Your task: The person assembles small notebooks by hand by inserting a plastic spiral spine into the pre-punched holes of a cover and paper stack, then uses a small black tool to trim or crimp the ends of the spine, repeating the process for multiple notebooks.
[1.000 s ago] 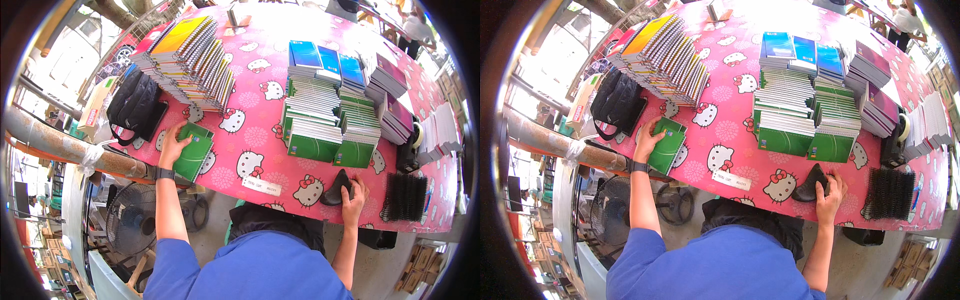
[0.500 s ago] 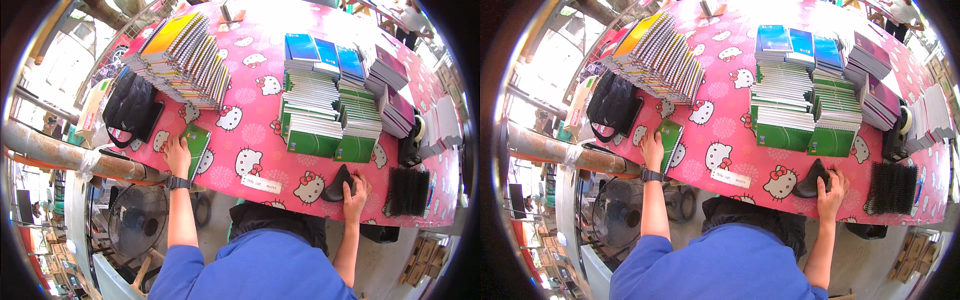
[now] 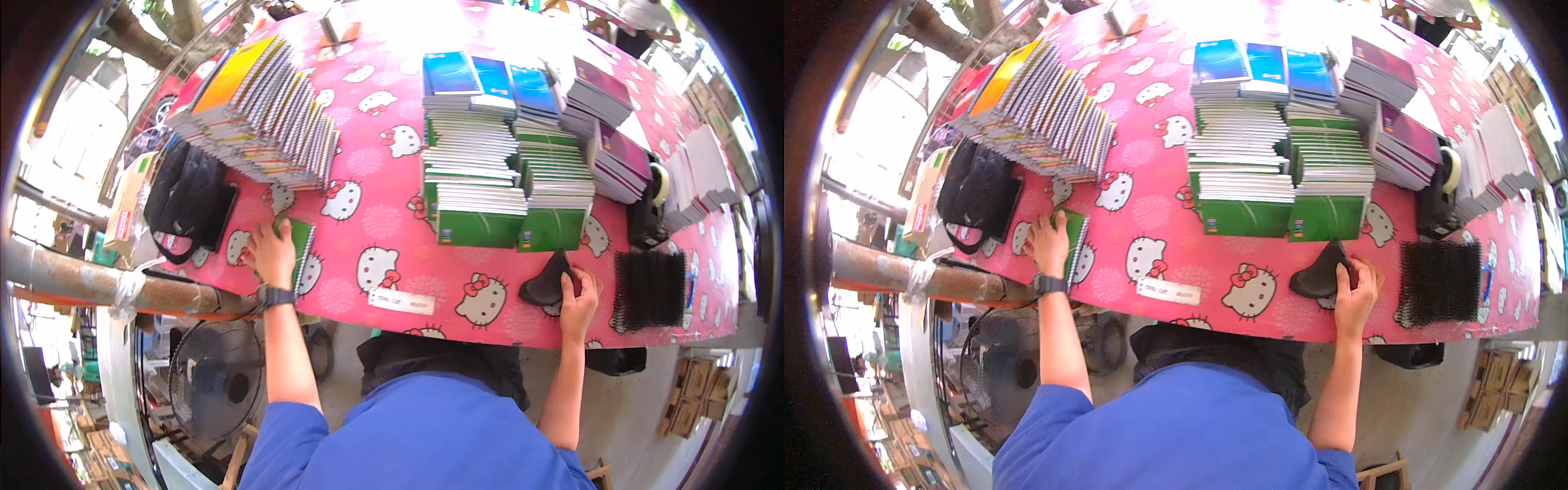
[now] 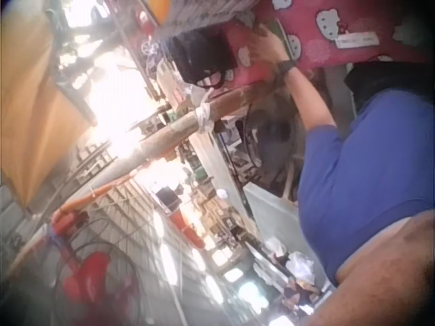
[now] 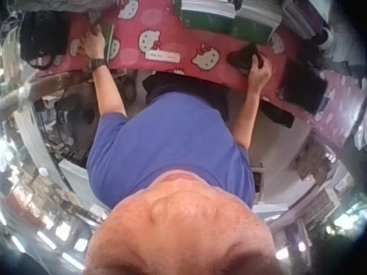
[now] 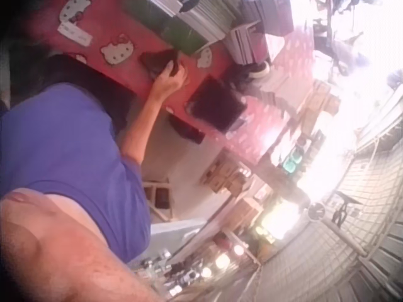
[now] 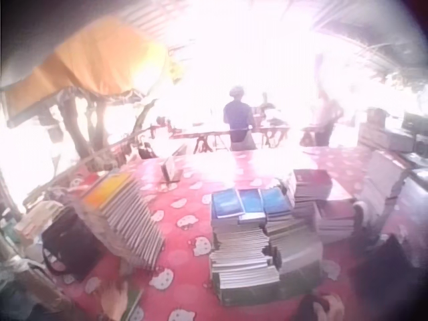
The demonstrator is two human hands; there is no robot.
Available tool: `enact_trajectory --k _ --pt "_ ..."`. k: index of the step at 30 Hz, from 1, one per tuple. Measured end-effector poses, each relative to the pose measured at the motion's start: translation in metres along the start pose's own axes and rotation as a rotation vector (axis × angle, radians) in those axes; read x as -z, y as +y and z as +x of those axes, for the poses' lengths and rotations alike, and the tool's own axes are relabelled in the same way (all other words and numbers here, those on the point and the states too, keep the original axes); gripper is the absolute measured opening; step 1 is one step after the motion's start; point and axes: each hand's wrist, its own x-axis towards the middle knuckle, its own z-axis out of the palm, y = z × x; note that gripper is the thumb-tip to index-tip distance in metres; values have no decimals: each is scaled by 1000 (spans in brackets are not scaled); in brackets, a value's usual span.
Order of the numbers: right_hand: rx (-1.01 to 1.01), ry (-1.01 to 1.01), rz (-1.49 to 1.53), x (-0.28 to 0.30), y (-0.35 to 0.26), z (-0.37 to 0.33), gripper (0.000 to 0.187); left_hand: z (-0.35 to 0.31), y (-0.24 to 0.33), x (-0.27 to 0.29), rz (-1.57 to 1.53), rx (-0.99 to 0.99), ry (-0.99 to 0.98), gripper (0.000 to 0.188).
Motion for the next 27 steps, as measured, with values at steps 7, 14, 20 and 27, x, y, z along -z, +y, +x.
enact_trajectory --k 7,14,20,27 --pt "-65 151 -36 27 28 6 23 -34 -26 30 27 -304 -246 122" --pt "56 160 57 23 -15 11 23 -24 -38 22 -66 -347 -165 118" --pt "59 223 36 34 -8 6 22 -54 23 49 222 -229 71 116" --pt "34 245 26 39 -6 5 20 -124 213 35 -592 -1173 185 39"
